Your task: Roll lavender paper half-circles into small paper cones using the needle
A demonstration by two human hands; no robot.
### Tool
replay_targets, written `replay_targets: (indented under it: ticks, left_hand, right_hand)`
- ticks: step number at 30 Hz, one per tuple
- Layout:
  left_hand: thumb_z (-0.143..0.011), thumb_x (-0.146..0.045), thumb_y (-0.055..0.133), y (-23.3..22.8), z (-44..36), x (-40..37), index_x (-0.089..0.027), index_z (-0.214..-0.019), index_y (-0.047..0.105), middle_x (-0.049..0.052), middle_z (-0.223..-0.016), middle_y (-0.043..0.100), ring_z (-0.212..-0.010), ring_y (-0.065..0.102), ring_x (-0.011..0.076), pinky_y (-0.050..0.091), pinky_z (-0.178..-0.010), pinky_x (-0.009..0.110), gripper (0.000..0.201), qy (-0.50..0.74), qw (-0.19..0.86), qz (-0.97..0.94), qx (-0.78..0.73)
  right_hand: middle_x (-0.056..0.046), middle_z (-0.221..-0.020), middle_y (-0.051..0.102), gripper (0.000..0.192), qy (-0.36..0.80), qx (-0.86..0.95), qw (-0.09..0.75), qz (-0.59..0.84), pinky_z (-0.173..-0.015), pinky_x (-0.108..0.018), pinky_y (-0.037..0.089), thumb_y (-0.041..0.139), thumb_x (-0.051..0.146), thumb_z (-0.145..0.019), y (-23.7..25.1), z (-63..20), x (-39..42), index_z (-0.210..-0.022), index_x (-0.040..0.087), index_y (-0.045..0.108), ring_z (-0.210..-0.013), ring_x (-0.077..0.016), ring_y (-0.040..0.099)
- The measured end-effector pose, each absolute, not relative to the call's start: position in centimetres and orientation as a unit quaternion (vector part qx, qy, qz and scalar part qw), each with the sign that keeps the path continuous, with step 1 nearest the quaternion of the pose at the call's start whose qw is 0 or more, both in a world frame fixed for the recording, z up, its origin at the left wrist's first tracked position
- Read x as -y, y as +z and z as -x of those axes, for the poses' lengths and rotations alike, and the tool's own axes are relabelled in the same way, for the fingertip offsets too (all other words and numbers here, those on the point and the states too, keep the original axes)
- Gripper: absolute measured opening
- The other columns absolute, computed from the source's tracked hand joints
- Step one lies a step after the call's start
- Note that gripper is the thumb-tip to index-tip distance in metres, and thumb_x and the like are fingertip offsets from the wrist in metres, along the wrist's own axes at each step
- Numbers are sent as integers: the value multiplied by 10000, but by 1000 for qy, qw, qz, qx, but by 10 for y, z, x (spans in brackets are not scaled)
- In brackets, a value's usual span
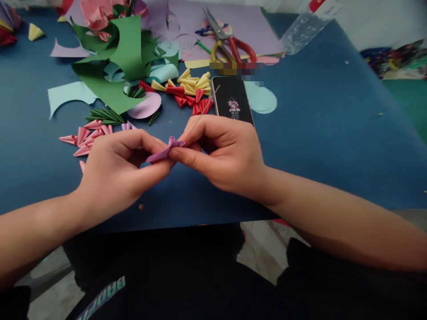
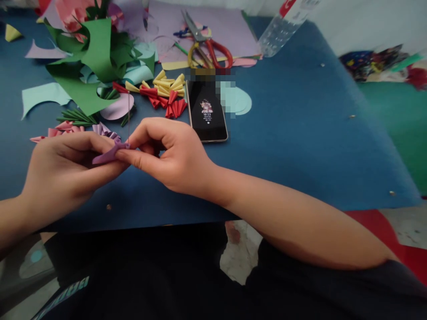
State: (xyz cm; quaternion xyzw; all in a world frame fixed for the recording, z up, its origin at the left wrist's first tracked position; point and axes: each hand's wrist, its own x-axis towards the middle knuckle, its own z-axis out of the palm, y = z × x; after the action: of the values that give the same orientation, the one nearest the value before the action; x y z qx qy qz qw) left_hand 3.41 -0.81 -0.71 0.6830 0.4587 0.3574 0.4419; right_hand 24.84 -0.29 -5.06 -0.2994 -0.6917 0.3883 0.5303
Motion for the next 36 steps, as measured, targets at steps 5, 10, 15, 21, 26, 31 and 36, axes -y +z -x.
replay_targets:
  ticks: [5, 10, 15, 21, 26, 31, 36]
  left_hand:
    - [-827, -219, 865, -10, -32, 6, -232, -757, 782, -2, -732, 788, -660, 718, 178, 551, -545, 257, 109, 360, 435, -693, -447]
    - [-843, -224, 867, -12, -34, 7, -239, -759, 787, 2, -729, 785, -660, 705, 176, 538, -535, 259, 117, 365, 428, -691, -454]
    - [-836, -191, 872, -12, -37, 9, -258, -765, 788, -14, -782, 802, -727, 740, 176, 628, -669, 277, 129, 379, 452, -683, -431]
    - [-842, -153, 849, -13, -38, 9, -246, -766, 761, -20, -757, 777, -697, 719, 165, 594, -620, 269, 149, 385, 437, -692, -427]
    - [-817, -123, 893, -13, -38, 9, -237, -786, 745, -30, -731, 742, -674, 672, 144, 552, -592, 261, 190, 412, 437, -697, -393]
    - [-849, -176, 900, -13, -35, 10, -241, -808, 750, -30, -739, 734, -672, 638, 146, 514, -612, 306, 168, 410, 398, -715, -404]
    - [-871, -234, 905, -15, -33, 11, -246, -823, 752, -25, -746, 734, -674, 612, 155, 458, -624, 356, 161, 406, 364, -727, -417]
  right_hand:
    - [-12, -808, 720, 268, 377, 711, 513, 297, -658, -293, 517, 903, 429, -987, -51, -250, 1, -912, 197, 793, -743, -147, 615]
    - [7, -757, 689, 100, 363, 711, 511, 319, -635, -289, 513, 829, 258, -966, -47, -250, 5, -891, 207, 788, -709, -140, 592]
    - [21, -721, 646, 106, 356, 700, 520, 336, -589, -272, 461, 843, 210, -921, -47, -248, 7, -848, 192, 769, -655, -118, 558]
    - [10, -749, 658, 235, 347, 711, 517, 326, -605, -283, 472, 875, 356, -965, -47, -249, 5, -846, 202, 744, -676, -129, 564]
    - [6, -770, 648, 278, 356, 725, 509, 298, -598, -271, 466, 861, 367, -983, -48, -249, 1, -847, 209, 678, -702, -133, 571]
    - [-4, -796, 643, 269, 329, 755, 494, 278, -635, -286, 492, 779, 363, -1033, -48, -251, -2, -860, 226, 625, -725, -146, 575]
    - [-4, -810, 635, 268, 337, 758, 480, 285, -641, -296, 483, 756, 366, -1055, -46, -252, 0, -883, 230, 602, -705, -139, 571]
